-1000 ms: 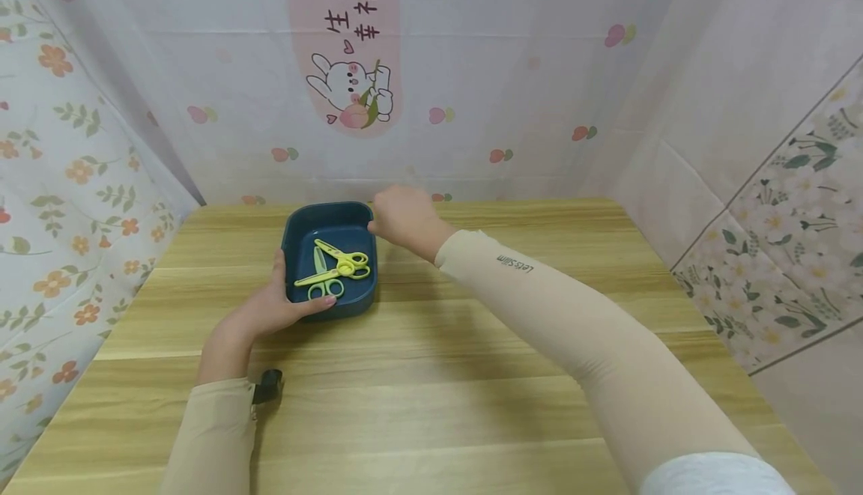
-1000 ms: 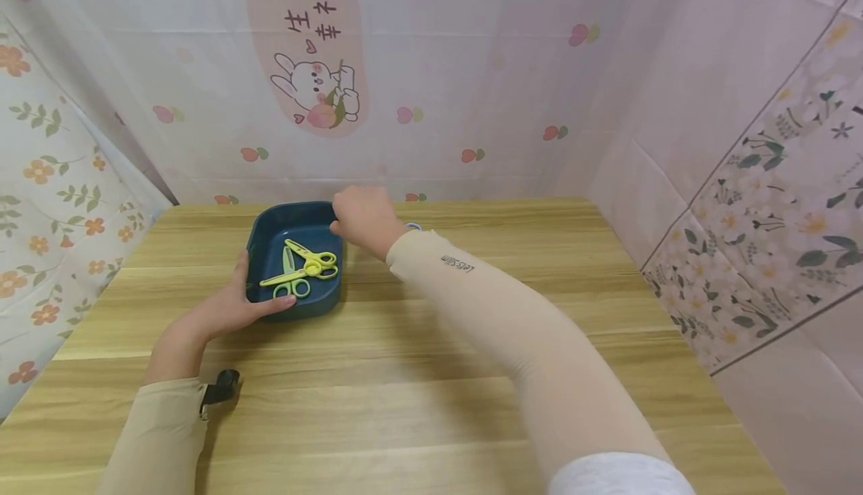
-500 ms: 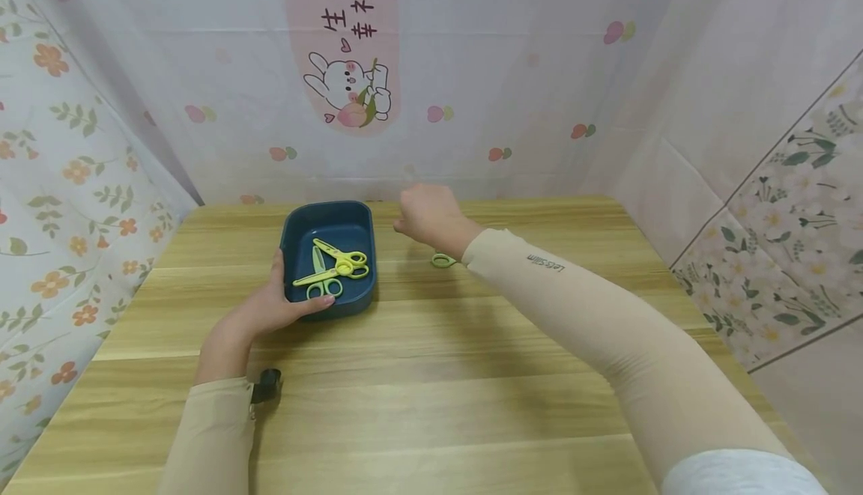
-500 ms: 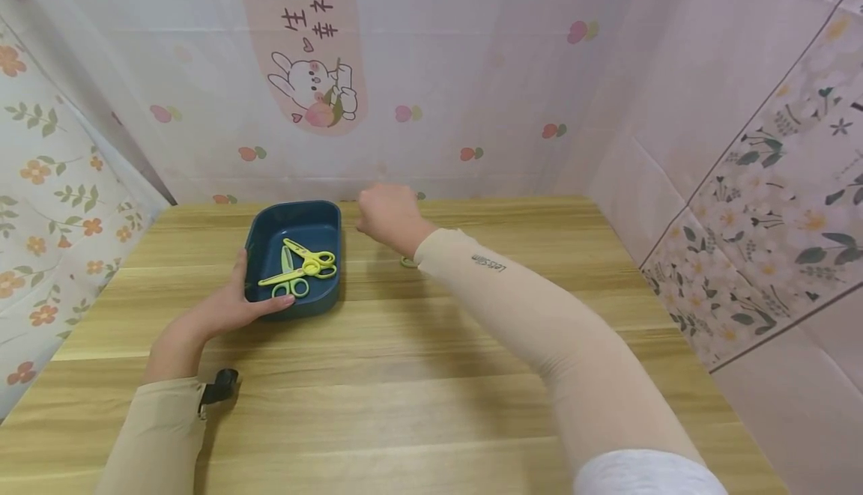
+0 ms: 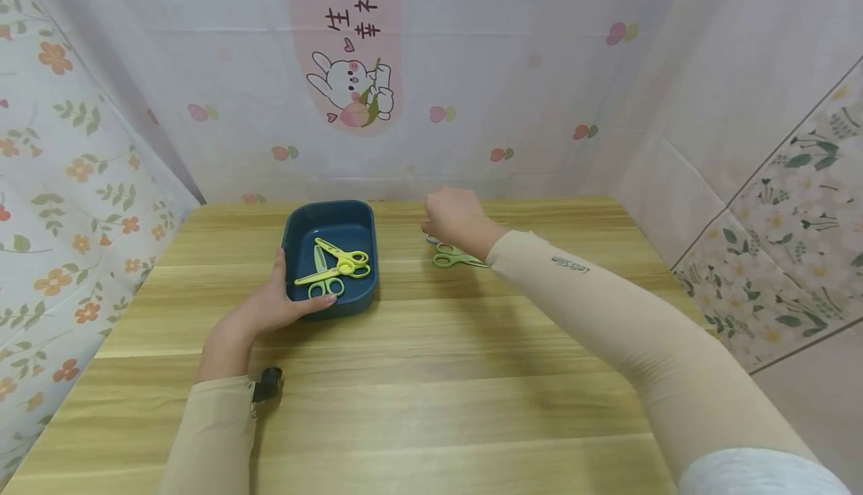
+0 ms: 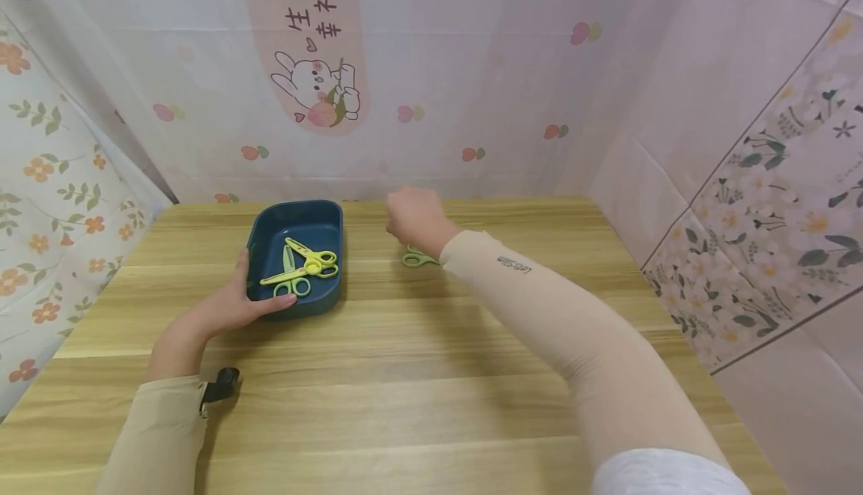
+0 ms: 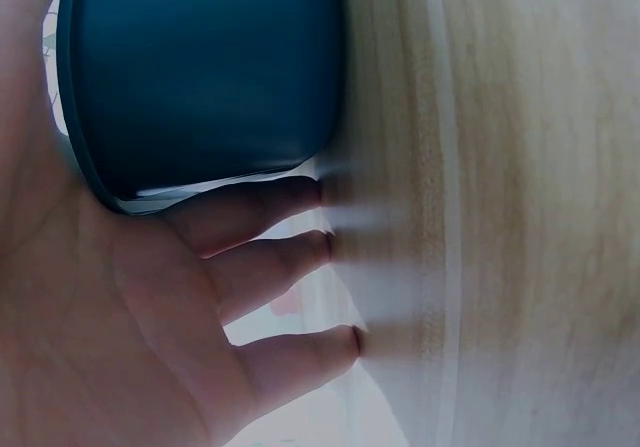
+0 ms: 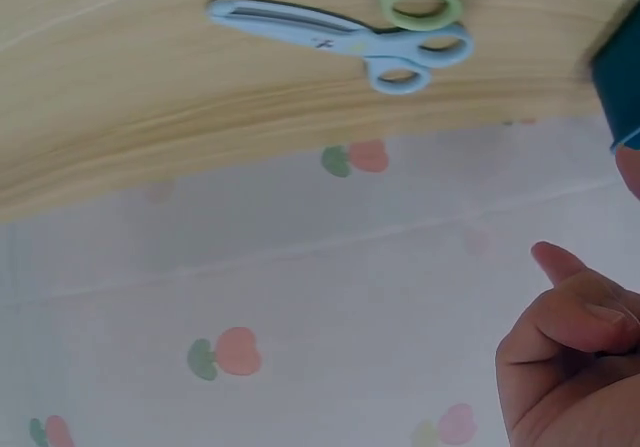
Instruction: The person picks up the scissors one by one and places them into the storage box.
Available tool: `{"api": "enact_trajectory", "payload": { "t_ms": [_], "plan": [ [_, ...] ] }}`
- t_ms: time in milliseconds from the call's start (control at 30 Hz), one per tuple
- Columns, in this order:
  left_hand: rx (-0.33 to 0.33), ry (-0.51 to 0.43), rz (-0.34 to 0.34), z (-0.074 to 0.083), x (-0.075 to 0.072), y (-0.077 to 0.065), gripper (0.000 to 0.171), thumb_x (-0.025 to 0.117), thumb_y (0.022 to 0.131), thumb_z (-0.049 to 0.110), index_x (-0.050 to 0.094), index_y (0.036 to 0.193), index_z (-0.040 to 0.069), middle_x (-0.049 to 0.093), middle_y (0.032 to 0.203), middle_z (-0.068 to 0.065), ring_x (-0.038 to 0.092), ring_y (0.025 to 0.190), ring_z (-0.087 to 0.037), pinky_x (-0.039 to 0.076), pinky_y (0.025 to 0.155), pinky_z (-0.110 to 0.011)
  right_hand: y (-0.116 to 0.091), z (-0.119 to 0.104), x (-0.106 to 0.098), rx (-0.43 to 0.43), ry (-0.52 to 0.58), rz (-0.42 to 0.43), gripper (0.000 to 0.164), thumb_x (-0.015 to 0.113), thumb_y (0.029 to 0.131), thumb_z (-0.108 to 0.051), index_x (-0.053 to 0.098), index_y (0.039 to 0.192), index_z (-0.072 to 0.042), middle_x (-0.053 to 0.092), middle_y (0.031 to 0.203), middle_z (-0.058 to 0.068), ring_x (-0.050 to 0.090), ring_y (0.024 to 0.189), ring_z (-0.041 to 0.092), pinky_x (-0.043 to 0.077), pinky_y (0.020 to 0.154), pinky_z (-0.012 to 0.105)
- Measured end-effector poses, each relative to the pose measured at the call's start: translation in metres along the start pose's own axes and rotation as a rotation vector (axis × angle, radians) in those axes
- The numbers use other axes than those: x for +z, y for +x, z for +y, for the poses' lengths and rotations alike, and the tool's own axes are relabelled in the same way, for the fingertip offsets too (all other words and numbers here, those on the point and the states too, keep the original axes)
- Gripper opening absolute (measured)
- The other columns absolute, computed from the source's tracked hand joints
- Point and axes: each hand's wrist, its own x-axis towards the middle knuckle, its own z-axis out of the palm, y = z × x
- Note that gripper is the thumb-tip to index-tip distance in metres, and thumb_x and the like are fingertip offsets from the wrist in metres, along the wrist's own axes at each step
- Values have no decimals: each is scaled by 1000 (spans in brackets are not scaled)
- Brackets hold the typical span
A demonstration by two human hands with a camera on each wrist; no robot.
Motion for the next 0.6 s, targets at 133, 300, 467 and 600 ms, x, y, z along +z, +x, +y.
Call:
{"api": "enact_trajectory", "payload": {
  "t_ms": [133,300,467,600],
  "plan": [
    [-5,0,-3,1,-1,0,148,71,87,77,-41,158,12,5,172,-42,27,155,-60,32,123,-71,-2,9,3,4,-9,3,30,69,103,-33,60,81,-15,61,84,-2,56,74,15,56,70,39],
    [-7,-2,-4,1,-1,-1,148,71,87,77,-41,158,12,6,171,-42,28,155,-59,32,123,-71,-3,15,6,13,-5,-2,28,72,101,-34,69,115,-10,74,98,2,70,85,20,63,78,45],
    [-2,-5,-4,1,0,-1,149,72,87,76,-41,158,12,7,171,-42,29,154,-59,33,124,-70,-3,14,12,12,-17,-39,53,74,101,-39,62,141,-7,77,106,4,74,93,22,64,77,43],
    [0,3,-1,2,0,-1,150,73,86,75,-41,158,10,8,171,-43,30,154,-60,33,123,-70,-5,13,25,-15,-5,-65,41,75,101,-38,68,125,-7,73,94,1,67,80,17,55,65,33]
  ]
}}
